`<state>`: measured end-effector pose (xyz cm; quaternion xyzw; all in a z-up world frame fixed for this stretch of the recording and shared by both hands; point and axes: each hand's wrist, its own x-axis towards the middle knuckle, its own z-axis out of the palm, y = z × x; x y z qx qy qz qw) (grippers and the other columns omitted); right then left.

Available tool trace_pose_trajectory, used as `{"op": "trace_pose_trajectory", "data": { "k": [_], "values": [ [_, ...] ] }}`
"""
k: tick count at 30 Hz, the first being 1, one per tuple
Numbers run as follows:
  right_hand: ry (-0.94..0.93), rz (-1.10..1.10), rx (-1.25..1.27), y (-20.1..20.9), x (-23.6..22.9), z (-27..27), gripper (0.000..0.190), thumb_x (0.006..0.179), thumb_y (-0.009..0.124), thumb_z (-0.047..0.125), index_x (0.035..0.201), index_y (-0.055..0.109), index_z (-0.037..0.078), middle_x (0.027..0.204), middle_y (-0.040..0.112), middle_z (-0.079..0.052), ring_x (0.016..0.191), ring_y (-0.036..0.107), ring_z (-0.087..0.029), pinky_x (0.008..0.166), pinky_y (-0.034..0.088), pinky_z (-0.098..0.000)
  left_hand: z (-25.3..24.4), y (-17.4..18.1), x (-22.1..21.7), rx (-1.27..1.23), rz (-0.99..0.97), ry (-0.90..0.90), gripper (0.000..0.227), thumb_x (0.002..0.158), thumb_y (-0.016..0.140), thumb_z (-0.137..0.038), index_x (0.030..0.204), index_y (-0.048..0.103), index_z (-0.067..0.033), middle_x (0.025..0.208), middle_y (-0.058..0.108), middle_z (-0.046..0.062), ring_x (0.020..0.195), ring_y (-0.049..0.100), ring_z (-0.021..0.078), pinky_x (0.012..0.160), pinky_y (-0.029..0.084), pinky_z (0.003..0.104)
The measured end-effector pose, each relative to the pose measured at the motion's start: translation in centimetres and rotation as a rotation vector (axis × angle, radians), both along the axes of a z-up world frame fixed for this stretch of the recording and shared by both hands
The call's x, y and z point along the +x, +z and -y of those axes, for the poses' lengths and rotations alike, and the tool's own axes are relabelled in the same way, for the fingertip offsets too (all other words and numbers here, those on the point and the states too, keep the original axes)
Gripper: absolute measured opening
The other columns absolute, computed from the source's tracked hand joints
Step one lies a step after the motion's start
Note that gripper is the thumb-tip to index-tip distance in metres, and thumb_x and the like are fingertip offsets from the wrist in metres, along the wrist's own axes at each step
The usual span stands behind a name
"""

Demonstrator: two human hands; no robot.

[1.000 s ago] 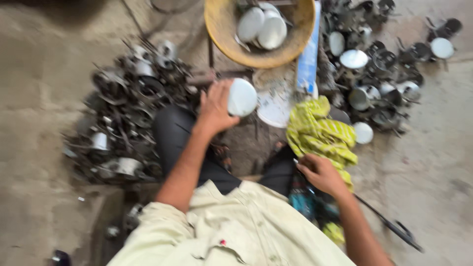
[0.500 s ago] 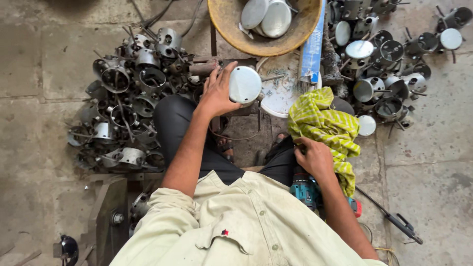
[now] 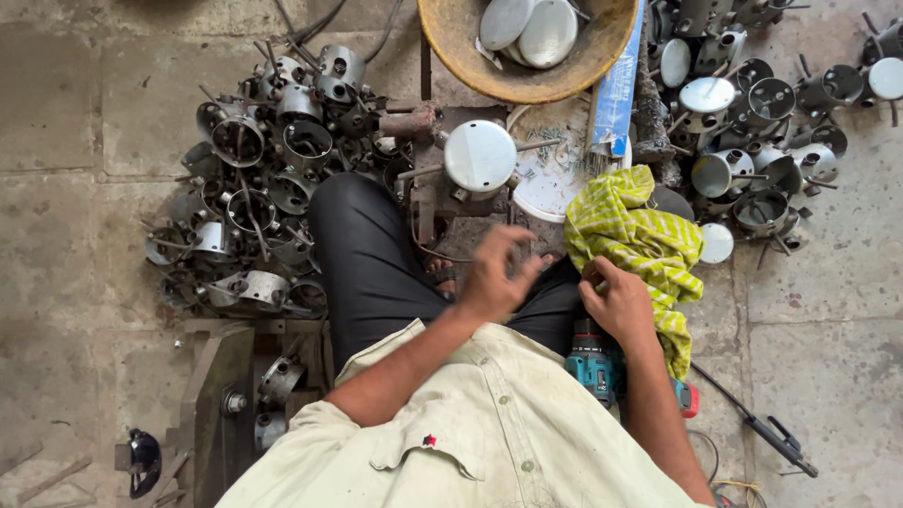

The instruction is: The person sits on the floor and uses a cordless drill to fasten white circular metal discs onto cylindrical metal components. The person picks up a disc, aligns it with a component, and secures it with the drill, repeating this process for multiple units.

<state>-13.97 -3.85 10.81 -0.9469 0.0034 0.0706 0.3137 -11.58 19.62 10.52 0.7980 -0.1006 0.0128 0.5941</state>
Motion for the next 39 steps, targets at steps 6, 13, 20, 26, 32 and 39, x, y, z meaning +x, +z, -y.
{"op": "trace_pose_trajectory", "data": {
  "k": [6, 13, 20, 26, 32, 39],
  "values": [
    [0.056, 0.001, 0.012, 1.7, -4.8, 0.0, 0.039, 0.091, 0.071, 0.028, 0.126, 0.069, 0.011, 0.119, 0.071, -0.016, 0.106, 0.068, -0.034, 0.094, 0.053, -0.0430, 0.8, 0.1, 0.2, 0.054, 0.005, -0.152, 0.036, 0.093, 0.072, -0.026, 0.123, 0.063, -0.0085, 0.119, 0.067, 0.009, 0.088, 0.068, 0.0198, 0.079, 0.060, 0.036],
    [0.495, -0.153, 0.003, 5.8, -9.4, 3.5, 0.127, 0.053, 0.095, 0.051, 0.155, 0.033, 0.009, 0.159, 0.028, -0.020, 0.142, 0.035, -0.044, 0.111, 0.033, -0.0496, -5.3, -1.5, 7.9, 0.167, 0.268, 0.267, 0.040, 0.094, 0.075, -0.027, 0.123, 0.059, -0.0060, 0.117, 0.065, 0.013, 0.111, 0.066, 0.0277, 0.091, 0.059, 0.040],
    [0.420, -0.153, -0.242, 6.7, -10.6, 3.1, 0.104, 0.061, 0.075, 0.000, 0.154, 0.033, 0.019, 0.151, 0.051, -0.007, 0.106, 0.057, -0.033, 0.097, 0.050, -0.0390, -9.1, -1.9, 12.4, 0.583, 0.182, 0.236, 0.106, 0.073, 0.089, -0.062, 0.149, 0.039, -0.0085, 0.145, 0.050, 0.015, 0.137, 0.041, 0.0347, 0.110, 0.037, 0.054],
    [0.223, -0.270, -0.172, 5.4, -11.3, 4.5, 0.097, 0.066, 0.071, 0.000, 0.157, 0.042, 0.019, 0.110, 0.063, -0.012, 0.095, 0.062, -0.029, 0.083, 0.055, -0.0360, -7.0, -3.3, 13.2, 0.713, 0.068, 0.135, 0.145, 0.050, 0.090, -0.077, 0.159, 0.022, -0.0100, 0.150, 0.042, 0.014, 0.143, 0.032, 0.0342, 0.112, 0.022, 0.060],
    [-0.269, 0.060, 1.394, 4.9, -10.9, 5.6, 0.053, 0.087, 0.071, 0.003, 0.137, 0.053, 0.001, 0.118, 0.063, -0.015, 0.111, 0.062, -0.027, 0.103, 0.053, -0.0412, -6.8, -4.1, 13.7, 0.691, -0.007, 0.137, 0.147, 0.046, 0.093, -0.072, 0.159, 0.022, -0.0111, 0.152, 0.044, 0.012, 0.142, 0.034, 0.0338, 0.111, 0.021, 0.059],
    [-0.186, 0.311, 1.325, 7.1, -4.2, 1.4, 0.034, 0.092, 0.075, 0.001, 0.122, 0.061, -0.003, 0.100, 0.063, -0.012, 0.093, 0.064, -0.023, 0.086, 0.055, -0.0384, -6.7, -3.3, 14.5, 0.661, -0.151, 0.098, 0.145, 0.043, 0.097, -0.065, 0.158, 0.027, -0.0130, 0.154, 0.044, 0.010, 0.139, 0.037, 0.0304, 0.112, 0.023, 0.058]
  ]
}}
